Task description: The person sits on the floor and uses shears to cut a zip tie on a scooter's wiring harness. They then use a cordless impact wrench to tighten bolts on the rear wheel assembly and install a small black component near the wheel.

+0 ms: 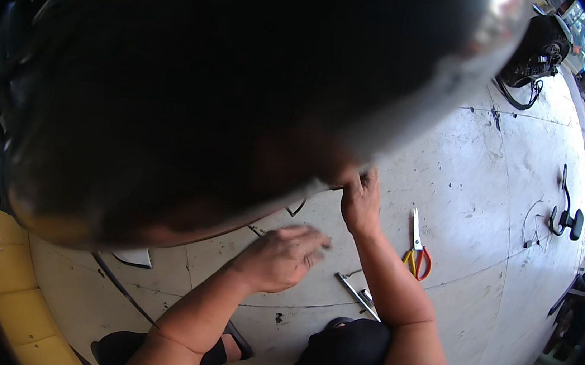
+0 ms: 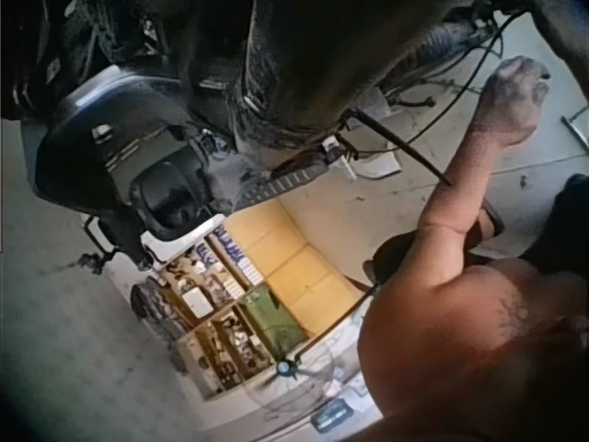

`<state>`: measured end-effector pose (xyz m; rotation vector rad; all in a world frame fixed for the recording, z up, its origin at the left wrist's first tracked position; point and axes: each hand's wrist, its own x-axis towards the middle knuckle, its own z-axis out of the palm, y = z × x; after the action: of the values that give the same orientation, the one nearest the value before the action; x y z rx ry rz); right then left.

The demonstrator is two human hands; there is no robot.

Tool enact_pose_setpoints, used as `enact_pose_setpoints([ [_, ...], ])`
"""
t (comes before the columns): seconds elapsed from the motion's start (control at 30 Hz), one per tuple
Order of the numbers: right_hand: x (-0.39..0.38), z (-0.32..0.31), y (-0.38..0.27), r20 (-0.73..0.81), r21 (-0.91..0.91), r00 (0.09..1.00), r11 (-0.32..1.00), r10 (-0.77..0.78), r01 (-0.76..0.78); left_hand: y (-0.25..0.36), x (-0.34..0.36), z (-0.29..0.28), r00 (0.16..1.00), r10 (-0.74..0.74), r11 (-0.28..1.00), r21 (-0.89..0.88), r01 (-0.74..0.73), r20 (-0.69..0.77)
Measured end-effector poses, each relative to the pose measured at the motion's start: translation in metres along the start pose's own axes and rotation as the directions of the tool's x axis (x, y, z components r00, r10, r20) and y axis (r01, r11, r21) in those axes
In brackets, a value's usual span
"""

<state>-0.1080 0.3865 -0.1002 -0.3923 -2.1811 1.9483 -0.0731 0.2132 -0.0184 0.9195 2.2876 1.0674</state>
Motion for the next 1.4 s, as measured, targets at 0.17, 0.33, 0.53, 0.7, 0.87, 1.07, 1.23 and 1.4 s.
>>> enact_pose_setpoints([
  [0.17, 0.009, 0.001, -0.007, 0.196, 0.242, 0.967, 0.948, 0.162, -0.208, 0.025, 0.034, -0.058, 0.909, 0.197, 0.684, 0.716, 0.141, -0.367],
  [0.33, 0.008, -0.004, -0.004, 0.144, 0.165, 0.986, 0.980, 0.085, -0.109, 0.019, 0.065, -0.062, 0.956, -0.184, 0.527, 0.799, 0.291, -0.227],
  [0.53, 0.009, 0.002, 0.011, 0.114, 0.149, 0.985, 0.978, 0.132, -0.148, -0.023, 0.076, -0.061, 0.942, -0.221, 0.622, 0.707, 0.336, -0.254],
  [0.7, 0.015, -0.006, -0.008, 0.256, 0.253, 0.947, 0.932, 0.196, -0.261, -0.041, 0.074, -0.064, 0.948, -0.243, 0.610, 0.728, 0.314, -0.205],
  [0.87, 0.015, -0.003, 0.008, 0.157, 0.015, 0.987, 0.999, 0.043, -0.046, -0.009, 0.083, -0.068, 0.971, -0.175, 0.632, 0.738, 0.236, -0.161],
  [1.07, 0.017, -0.007, 0.005, 0.235, 0.006, 0.967, 0.995, 0.093, -0.098, -0.008, 0.079, -0.070, 0.991, -0.014, 0.613, 0.782, 0.113, -0.132],
  [1.23, 0.017, -0.007, 0.008, 0.235, -0.019, 0.968, 0.996, 0.091, -0.089, -0.007, 0.083, -0.070, 0.985, -0.109, 0.610, 0.774, 0.170, -0.130],
  [1.4, 0.014, -0.009, 0.002, 0.220, -0.107, 0.972, 0.992, 0.084, -0.062, -0.002, 0.085, -0.071, 0.983, -0.145, 0.587, 0.790, 0.178, -0.113],
])
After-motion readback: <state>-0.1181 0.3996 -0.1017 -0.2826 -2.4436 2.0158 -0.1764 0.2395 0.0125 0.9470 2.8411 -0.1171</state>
